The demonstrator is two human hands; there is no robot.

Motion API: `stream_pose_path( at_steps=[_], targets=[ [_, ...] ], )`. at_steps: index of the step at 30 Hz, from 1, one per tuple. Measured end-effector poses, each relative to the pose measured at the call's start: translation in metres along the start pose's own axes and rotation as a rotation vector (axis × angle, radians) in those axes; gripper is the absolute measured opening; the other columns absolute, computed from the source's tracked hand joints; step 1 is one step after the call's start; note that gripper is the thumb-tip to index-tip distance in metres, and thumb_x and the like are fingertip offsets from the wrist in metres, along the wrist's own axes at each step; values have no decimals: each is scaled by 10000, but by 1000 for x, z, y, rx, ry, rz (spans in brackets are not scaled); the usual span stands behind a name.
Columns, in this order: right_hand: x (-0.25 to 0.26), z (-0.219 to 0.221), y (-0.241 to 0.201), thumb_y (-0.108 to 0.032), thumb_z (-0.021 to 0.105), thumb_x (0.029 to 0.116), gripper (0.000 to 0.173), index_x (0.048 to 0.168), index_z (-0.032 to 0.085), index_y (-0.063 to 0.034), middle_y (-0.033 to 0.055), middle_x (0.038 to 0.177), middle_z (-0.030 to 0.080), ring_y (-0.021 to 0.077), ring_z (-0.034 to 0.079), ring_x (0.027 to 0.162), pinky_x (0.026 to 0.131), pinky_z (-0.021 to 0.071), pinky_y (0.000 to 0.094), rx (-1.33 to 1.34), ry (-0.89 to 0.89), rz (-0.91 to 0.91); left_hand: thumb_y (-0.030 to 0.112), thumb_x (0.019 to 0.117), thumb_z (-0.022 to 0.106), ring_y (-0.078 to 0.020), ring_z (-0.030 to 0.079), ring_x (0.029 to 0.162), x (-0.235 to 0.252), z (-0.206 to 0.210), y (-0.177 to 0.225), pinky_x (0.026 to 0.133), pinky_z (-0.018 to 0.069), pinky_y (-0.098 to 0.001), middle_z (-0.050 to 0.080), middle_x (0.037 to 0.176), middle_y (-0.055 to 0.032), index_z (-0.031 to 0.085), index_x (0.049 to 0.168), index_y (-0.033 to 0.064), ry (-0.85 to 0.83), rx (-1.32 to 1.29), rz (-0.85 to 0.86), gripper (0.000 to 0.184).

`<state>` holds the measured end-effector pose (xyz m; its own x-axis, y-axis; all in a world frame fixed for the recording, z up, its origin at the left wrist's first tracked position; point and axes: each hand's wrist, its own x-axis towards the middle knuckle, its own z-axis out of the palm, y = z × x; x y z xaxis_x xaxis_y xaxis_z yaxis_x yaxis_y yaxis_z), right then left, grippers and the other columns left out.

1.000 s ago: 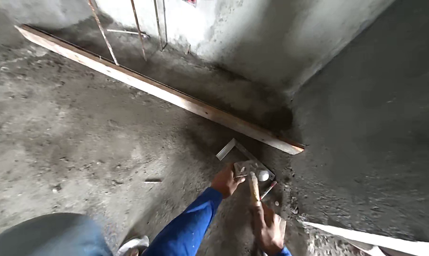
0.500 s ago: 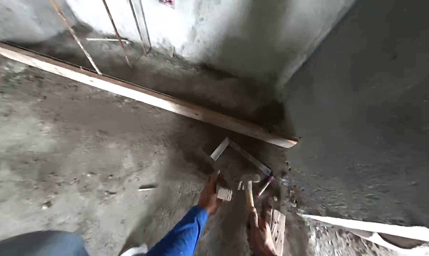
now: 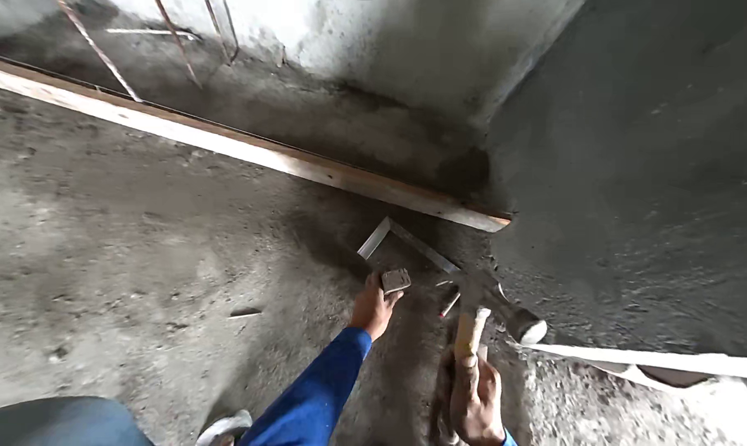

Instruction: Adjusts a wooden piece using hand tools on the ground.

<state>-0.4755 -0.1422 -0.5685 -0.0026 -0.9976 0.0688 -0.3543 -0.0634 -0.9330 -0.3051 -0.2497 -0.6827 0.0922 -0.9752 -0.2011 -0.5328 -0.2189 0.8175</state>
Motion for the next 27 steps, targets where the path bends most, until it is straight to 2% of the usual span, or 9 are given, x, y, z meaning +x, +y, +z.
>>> stream_pose_path(
  at_steps=[5,8,13,16,18,20,22,25,27],
  targets=[
    [21,-1,0,-716,367,1007,686,867,638,-102,-13,557,540,123,502,405,360,465,331,-36,-68,-43,287,917,800,-206,667,1189,21,-30,10,1061,537,-455,681,1298,-91,540,1433,117,-358,-51,89,602],
    [24,-1,20,-706,366,1015,681,850,646,-107,-20,566,543,119,509,423,382,472,324,-84,-93,-18,277,931,781,-273,649,1215,45,-52,17,1071,502,-506,666,1327,-140,491,1509,130,-586,110,117,664],
    [27,0,53,-694,326,1020,694,831,675,-124,-13,601,578,130,557,492,468,514,369,-277,-158,160,218,953,738,-284,625,1246,54,-64,22,1080,482,-522,631,1376,-151,412,1566,168,-703,141,112,697],
    [25,3,55,-704,318,1019,706,836,677,-125,-15,599,574,124,558,497,475,516,366,-297,-151,151,189,787,872,-275,676,1137,33,-39,7,963,575,-507,621,1369,-161,308,1613,234,-480,-102,104,1002],
    [19,6,55,-702,315,1019,708,845,679,-120,-13,594,576,126,553,482,462,515,364,-271,-145,172,361,688,949,-262,628,1201,15,-14,-1,975,579,-483,512,1473,-137,369,1560,230,-215,-177,64,1055],
    [16,8,53,-709,311,1019,713,838,665,-118,2,579,566,152,538,451,426,504,377,-218,-143,197,419,786,888,-231,621,1237,3,2,-2,1038,556,-431,567,1422,-123,516,1447,133,-49,-148,42,810],
    [15,6,38,-707,327,1018,707,848,666,-110,7,577,563,162,529,437,406,494,382,-182,-128,189,401,893,788,-205,618,1250,-2,4,-1,1073,528,-403,598,1391,-112,573,1397,92,-57,-88,41,629],
    [23,-12,-13,-706,365,1014,668,926,650,-108,-2,589,567,140,521,411,353,485,360,16,-95,-9,381,912,770,-215,625,1236,2,1,-1,1061,533,-421,609,1374,-110,591,1374,90,-100,-46,74,575],
    [36,-30,-58,-721,411,992,599,950,669,-181,-34,634,605,89,556,469,412,500,292,261,-126,-228,373,904,780,-216,634,1213,3,2,-4,1049,540,-421,623,1345,-112,608,1343,82,-81,-46,109,554]
  ],
)
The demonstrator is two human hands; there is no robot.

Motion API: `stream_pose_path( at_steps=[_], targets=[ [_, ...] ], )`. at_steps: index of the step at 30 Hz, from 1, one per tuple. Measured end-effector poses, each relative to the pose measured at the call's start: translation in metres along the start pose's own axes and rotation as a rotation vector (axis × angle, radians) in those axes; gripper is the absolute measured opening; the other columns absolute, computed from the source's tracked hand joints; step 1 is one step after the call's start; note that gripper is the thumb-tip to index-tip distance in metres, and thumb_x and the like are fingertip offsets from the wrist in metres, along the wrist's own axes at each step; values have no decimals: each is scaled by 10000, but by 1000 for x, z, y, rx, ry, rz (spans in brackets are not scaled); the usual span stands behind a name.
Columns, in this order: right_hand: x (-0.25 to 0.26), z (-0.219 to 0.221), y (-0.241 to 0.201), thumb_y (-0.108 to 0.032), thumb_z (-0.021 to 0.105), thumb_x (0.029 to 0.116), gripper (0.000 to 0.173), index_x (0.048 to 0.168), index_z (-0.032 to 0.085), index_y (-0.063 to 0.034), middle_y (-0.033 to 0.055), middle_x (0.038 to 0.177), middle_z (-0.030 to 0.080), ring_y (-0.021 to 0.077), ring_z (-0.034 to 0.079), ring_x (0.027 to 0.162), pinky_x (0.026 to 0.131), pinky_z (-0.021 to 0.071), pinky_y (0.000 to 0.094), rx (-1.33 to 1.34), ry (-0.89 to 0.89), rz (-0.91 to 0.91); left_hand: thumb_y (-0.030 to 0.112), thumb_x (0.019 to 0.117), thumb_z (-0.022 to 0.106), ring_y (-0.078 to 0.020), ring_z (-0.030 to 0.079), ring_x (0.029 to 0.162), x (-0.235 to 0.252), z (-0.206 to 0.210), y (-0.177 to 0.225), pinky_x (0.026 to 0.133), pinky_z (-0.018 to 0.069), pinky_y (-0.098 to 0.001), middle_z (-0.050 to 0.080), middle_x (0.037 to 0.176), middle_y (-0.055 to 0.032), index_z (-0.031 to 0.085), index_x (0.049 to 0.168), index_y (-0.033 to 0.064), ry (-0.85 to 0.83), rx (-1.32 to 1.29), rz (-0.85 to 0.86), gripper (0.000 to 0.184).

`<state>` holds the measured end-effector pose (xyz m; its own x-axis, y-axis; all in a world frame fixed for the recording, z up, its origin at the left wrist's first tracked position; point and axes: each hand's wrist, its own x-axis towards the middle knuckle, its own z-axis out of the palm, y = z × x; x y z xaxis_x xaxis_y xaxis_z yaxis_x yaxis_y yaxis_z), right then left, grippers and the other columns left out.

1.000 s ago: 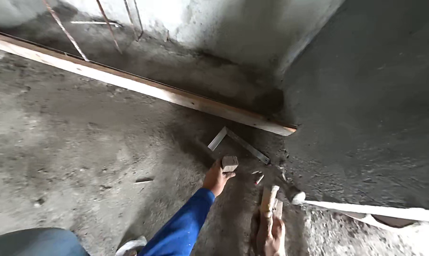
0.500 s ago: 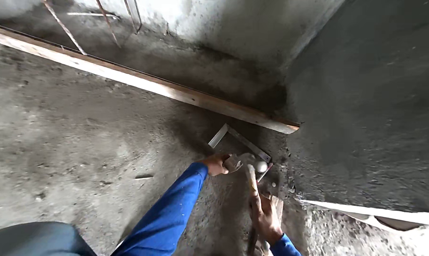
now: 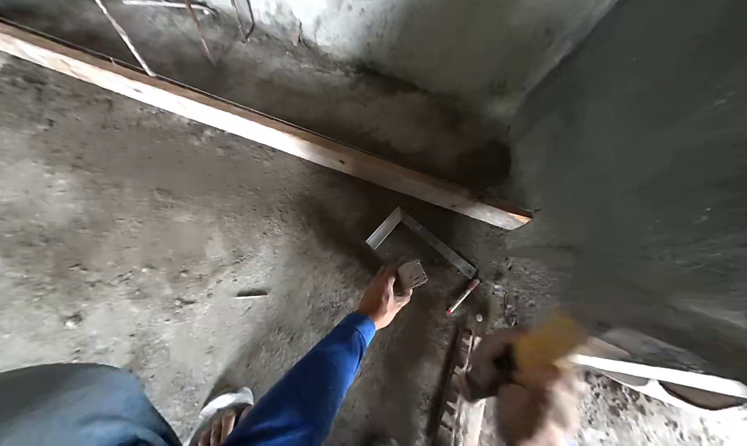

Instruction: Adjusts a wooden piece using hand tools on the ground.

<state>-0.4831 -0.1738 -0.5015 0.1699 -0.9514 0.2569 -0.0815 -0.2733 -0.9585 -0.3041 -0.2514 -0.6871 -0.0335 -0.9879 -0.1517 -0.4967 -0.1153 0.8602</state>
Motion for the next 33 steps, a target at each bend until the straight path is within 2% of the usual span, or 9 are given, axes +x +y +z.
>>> stream_pose_path(
  at_steps=[4,6,9,12,15,20,27,30,33],
  targets=[
    [35,-7,-55,-633,486,967,464,922,633,-194,-34,671,560,113,565,590,590,519,318,169,-202,-323,347,910,783,-210,635,1206,-1,-2,2,1044,542,-409,624,1335,-118,614,1327,74,24,-8,26,527],
    [9,-6,1,-558,527,999,418,826,611,-188,-48,638,563,75,576,561,544,536,290,84,-164,-139,336,904,789,-213,631,1216,0,-3,3,1051,537,-408,616,1353,-118,590,1375,83,21,-18,22,570],
    [-39,-5,98,-672,374,1014,686,836,683,-86,1,607,598,116,589,514,484,544,371,-482,-76,308,336,872,813,-235,642,1200,-1,-5,4,1026,556,-446,597,1387,-128,554,1431,118,-23,-44,0,653],
    [-40,0,119,-698,291,1019,752,838,685,-84,-6,599,587,113,574,503,476,529,366,-637,-117,385,362,899,770,-213,632,1230,3,-6,5,1041,547,-428,587,1419,-104,545,1457,157,-55,-34,-36,635],
    [-42,4,118,-722,298,1007,751,854,687,-98,-16,597,574,109,562,501,480,525,362,-615,-108,413,368,904,765,-211,609,1269,0,-4,2,1075,524,-425,575,1437,-112,529,1460,127,-66,-54,-28,650],
    [-26,8,93,-716,323,1011,718,833,669,-112,-4,580,571,140,533,445,412,492,369,-503,-12,383,342,769,861,-278,502,1403,3,-12,1,1106,497,-461,384,1607,-149,220,1636,178,-87,-8,-105,1091],
    [-7,9,4,-774,345,970,645,852,648,-217,-52,556,571,78,524,402,359,480,289,-75,158,10,166,931,709,-303,407,1482,-25,-36,-2,1181,401,-479,333,1645,-181,193,1630,56,87,-68,-108,875],
    [-35,13,55,-665,311,1026,692,869,629,-71,-8,584,553,121,523,449,413,492,353,-308,131,375,108,876,681,-323,470,1425,-18,-21,-39,1145,456,-496,401,1591,-198,235,1614,54,252,-103,-47,864],
    [-45,15,100,-667,264,1025,752,825,661,-61,24,591,573,163,549,475,462,513,398,-484,64,584,132,924,578,-323,524,1374,-13,-20,-47,1119,478,-495,460,1540,-221,252,1607,27,332,-134,-40,764]
  ],
)
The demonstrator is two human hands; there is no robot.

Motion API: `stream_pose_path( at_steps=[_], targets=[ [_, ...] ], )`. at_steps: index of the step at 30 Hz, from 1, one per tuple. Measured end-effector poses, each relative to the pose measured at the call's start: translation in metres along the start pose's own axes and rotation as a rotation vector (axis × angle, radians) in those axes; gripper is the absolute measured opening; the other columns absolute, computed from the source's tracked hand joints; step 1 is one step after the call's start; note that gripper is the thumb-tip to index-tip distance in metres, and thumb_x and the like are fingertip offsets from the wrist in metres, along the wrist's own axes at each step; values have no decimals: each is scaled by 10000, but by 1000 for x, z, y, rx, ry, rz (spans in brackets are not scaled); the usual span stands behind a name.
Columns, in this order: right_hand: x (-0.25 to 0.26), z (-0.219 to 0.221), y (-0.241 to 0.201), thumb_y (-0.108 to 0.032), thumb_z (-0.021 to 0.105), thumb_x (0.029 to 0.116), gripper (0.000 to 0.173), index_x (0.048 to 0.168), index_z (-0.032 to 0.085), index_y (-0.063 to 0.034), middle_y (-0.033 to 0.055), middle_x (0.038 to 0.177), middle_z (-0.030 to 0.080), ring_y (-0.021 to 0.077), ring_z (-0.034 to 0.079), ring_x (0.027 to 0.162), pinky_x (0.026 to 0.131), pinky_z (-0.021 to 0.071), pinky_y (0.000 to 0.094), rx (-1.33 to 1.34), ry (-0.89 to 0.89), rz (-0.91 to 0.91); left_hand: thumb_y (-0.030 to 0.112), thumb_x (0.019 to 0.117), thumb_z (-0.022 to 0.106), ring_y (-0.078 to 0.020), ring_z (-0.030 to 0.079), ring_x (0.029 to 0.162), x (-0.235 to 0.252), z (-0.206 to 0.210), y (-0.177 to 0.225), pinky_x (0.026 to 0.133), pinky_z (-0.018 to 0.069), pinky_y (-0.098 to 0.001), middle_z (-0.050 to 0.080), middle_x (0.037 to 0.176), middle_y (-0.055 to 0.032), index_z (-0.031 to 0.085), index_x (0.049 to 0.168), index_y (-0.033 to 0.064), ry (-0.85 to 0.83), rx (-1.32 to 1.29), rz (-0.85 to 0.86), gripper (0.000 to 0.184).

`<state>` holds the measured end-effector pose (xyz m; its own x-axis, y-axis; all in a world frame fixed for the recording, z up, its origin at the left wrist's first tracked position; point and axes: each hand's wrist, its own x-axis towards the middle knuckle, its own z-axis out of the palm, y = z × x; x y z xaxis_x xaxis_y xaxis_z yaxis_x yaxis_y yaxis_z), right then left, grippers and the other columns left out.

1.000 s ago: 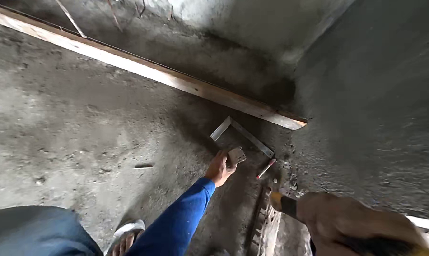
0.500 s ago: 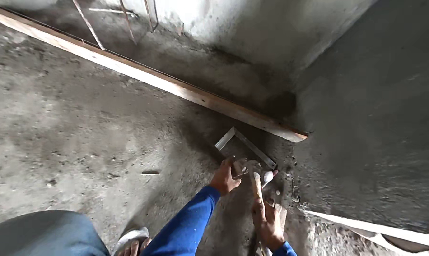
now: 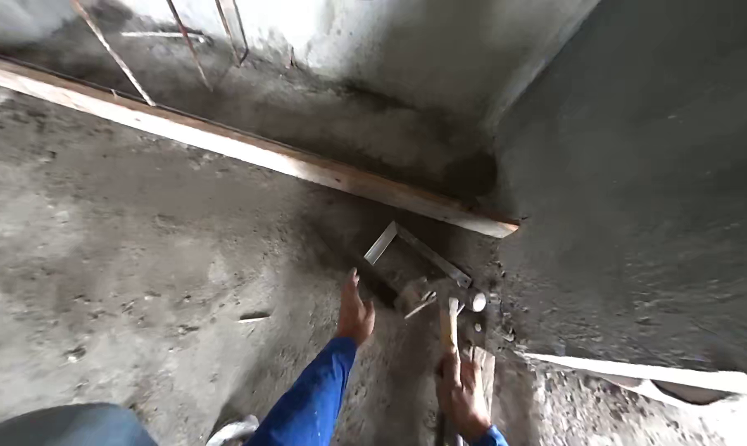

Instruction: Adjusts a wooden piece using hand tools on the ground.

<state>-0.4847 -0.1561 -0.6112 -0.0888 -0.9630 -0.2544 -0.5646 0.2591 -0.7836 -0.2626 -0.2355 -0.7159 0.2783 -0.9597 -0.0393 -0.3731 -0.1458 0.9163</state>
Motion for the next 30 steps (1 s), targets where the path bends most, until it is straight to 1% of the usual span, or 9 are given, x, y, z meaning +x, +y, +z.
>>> stream_pose_path(
  at_steps=[3,6,11,14,16,20,23,26,30],
  targets=[
    [-12,-10,-31,-624,298,1051,697,864,667,-63,39,585,583,183,545,436,409,511,397,131,48,-43,125,985,517,-326,558,1335,1,-4,-1,1103,488,-496,512,1494,-215,281,1600,46,92,-29,-110,664],
    [-27,-54,-89,-729,328,1005,684,891,641,-131,-9,593,585,115,534,420,367,493,324,416,106,-332,121,1008,505,-349,564,1327,-4,-12,10,1105,483,-479,521,1471,-257,333,1566,-5,119,-19,-108,597],
    [-28,-108,-139,-781,431,938,593,927,696,-251,-76,644,615,62,591,528,501,534,258,675,-85,-767,34,1003,501,-436,535,1342,-13,-30,40,1110,456,-486,477,1460,-363,420,1464,-131,119,4,-77,497],
    [-28,-47,-54,-698,308,1020,698,836,642,-113,-11,588,593,110,558,457,416,506,322,410,103,-381,102,1014,467,-353,573,1313,-4,-22,14,1096,486,-487,535,1452,-261,374,1539,-20,195,-40,-85,547],
    [-28,-9,2,-614,234,1033,751,842,659,-25,38,591,572,173,550,484,470,507,414,69,109,-52,162,1030,437,-320,582,1296,-2,-20,8,1075,498,-503,553,1446,-214,328,1580,46,207,-89,-119,573],
    [-40,-11,-11,-547,280,1075,682,862,657,-20,41,576,567,173,539,450,434,503,393,137,107,42,121,1051,445,-359,544,1351,-2,-31,43,1116,465,-486,499,1484,-279,344,1558,-20,200,-159,-130,536],
    [-42,-50,-64,-704,302,1023,686,883,636,-122,-16,581,584,107,548,425,382,508,312,424,142,-345,82,1036,481,-374,572,1317,-6,-29,54,1094,482,-460,502,1465,-310,414,1501,-68,195,-140,-91,493],
    [-17,-92,-126,-800,403,934,622,905,676,-241,-64,610,592,73,560,485,466,523,271,659,24,-855,82,1052,476,-378,603,1282,-10,-28,56,1062,507,-464,533,1434,-316,413,1485,-89,196,-127,-116,469],
    [11,-56,-96,-732,443,965,579,886,716,-228,-37,641,654,90,608,522,493,545,292,785,-21,-963,164,1060,435,-294,618,1254,4,-18,21,1047,522,-484,573,1428,-197,372,1555,53,241,-165,-162,512]
  ],
)
